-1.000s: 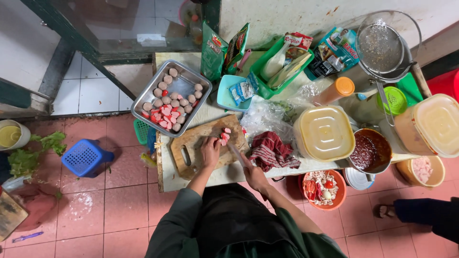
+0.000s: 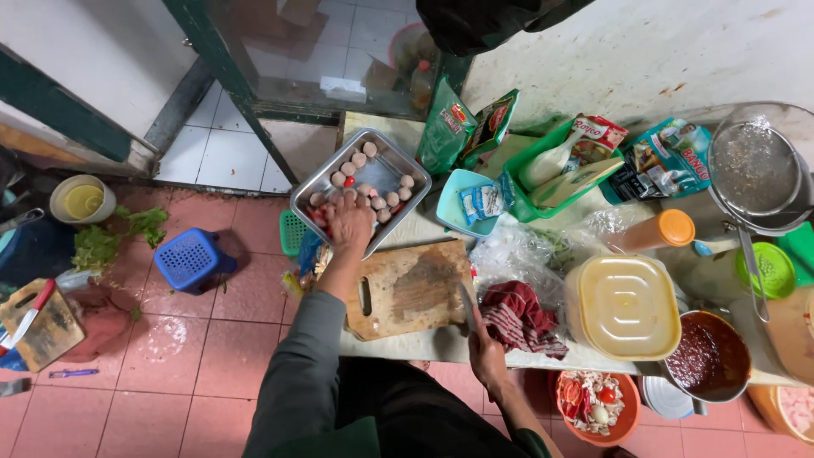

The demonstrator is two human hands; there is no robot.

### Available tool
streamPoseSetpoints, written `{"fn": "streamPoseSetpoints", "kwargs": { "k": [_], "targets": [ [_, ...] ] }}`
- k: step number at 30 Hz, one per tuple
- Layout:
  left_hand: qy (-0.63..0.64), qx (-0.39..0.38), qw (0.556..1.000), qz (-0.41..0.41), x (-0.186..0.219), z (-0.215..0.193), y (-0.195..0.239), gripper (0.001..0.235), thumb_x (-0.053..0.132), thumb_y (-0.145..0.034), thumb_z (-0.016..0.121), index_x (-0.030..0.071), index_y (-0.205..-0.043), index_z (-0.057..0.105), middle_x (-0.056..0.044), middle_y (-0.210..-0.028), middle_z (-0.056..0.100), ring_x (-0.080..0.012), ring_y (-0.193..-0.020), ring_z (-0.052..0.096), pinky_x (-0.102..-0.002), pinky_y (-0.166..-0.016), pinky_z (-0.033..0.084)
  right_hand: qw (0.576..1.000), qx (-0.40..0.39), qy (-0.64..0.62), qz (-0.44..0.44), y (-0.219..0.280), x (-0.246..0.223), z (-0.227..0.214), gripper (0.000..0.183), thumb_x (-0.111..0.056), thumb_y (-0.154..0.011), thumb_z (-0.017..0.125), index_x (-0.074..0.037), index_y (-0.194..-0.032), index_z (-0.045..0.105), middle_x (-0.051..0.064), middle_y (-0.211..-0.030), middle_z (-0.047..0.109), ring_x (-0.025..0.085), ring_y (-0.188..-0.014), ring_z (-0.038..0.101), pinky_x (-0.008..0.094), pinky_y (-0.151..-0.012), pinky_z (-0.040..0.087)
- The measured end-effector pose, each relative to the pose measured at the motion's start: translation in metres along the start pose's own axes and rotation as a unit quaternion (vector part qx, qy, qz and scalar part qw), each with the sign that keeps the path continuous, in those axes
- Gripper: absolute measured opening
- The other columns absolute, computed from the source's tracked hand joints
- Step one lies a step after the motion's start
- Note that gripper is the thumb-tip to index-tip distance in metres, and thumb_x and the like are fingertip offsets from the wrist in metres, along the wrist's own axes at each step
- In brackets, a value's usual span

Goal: The recorder slices sausages and meatballs on a wooden cutting board using a knife.

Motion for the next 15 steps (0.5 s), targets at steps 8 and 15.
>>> {"fn": "streamPoseSetpoints", "kwargs": {
  "k": [8, 15],
  "targets": [
    [-0.019, -0.188, 0.952, 0.24, 0.023, 0.12, -0.031, 0.021, 0.016, -0.093, 0.056, 0.018, -0.107, 0.072, -0.004, -0.116, 0.067, -0.0259, -0.117, 0.058, -0.042, -0.104, 0.044, 0.992, -0.07, 0.011, -0.106, -0.015, -0.06, 0.048, 0.087, -0.015, -0.085, 0.072, -0.027, -0.159, 0.027, 0.024, -0.101, 0.073, 0.042, -0.075, 0.071, 0.05, -0.067, 0.057],
    [0.135, -0.139, 0.963, 0.188, 0.034, 0.032, -0.033, 0.027, 0.018, -0.088, 0.068, 0.01, -0.114, 0.066, -0.012, -0.106, 0.07, -0.0331, -0.105, 0.063, -0.046, -0.089, 0.051, 0.99, -0.099, 0.077, -0.067, -0.043, -0.07, 0.049, 0.085, -0.02, -0.092, 0.066, -0.027, -0.163, 0.021, 0.027, -0.106, 0.072, 0.046, -0.083, 0.069, 0.054, -0.074, 0.055]
  ]
}}
Point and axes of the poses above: each hand's wrist, its own y-axis away from the middle knuckle, its own z-axis out of the palm, x = y × z, the point moved 7 cm from there along -y, towards the middle knuckle
